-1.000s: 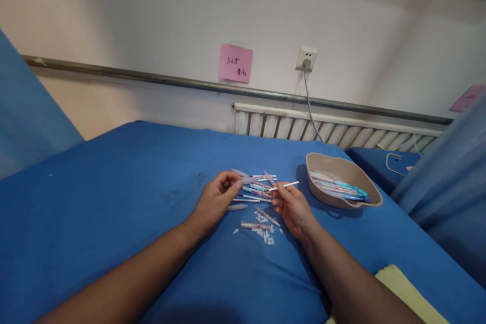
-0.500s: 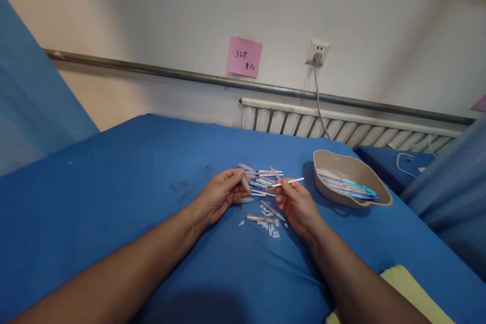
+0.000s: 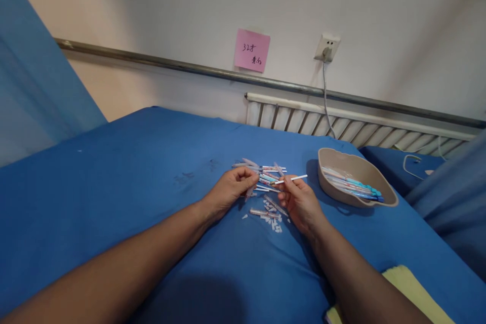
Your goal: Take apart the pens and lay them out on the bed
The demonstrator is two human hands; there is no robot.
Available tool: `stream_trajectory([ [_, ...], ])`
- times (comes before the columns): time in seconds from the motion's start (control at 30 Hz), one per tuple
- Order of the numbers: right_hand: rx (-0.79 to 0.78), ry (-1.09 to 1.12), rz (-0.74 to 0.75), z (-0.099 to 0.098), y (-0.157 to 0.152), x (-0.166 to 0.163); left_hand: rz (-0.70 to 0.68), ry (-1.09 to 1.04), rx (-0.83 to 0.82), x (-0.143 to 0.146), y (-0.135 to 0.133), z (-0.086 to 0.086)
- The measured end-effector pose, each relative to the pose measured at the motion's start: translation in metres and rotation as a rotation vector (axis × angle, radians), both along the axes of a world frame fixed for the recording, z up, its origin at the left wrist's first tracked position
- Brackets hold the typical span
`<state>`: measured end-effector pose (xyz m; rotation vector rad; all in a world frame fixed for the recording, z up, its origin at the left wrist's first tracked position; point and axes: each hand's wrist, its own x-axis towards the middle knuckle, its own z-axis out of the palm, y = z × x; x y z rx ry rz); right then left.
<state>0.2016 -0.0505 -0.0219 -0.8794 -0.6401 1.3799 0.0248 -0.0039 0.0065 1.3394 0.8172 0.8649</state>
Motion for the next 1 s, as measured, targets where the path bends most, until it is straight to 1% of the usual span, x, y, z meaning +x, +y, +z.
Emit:
stream_trajectory([
  [0.3,0.007,0.007,0.005,-0.0007,0.0002,0.0000,-0.060,0.120,0.007,-0.0012,-0.0016,0.0007],
  [0.6,0.021,0.022,0.005,0.0081,-0.0038,-0.0056,-0.131,0.174,-0.003,-0.0028,-0.0019,-0.0040],
  [1.0,0.056,0.017,0.003,0.0079,-0.0031,-0.0051,-0.119,0.198,0.018,-0.0029,-0.0019,-0.0017],
])
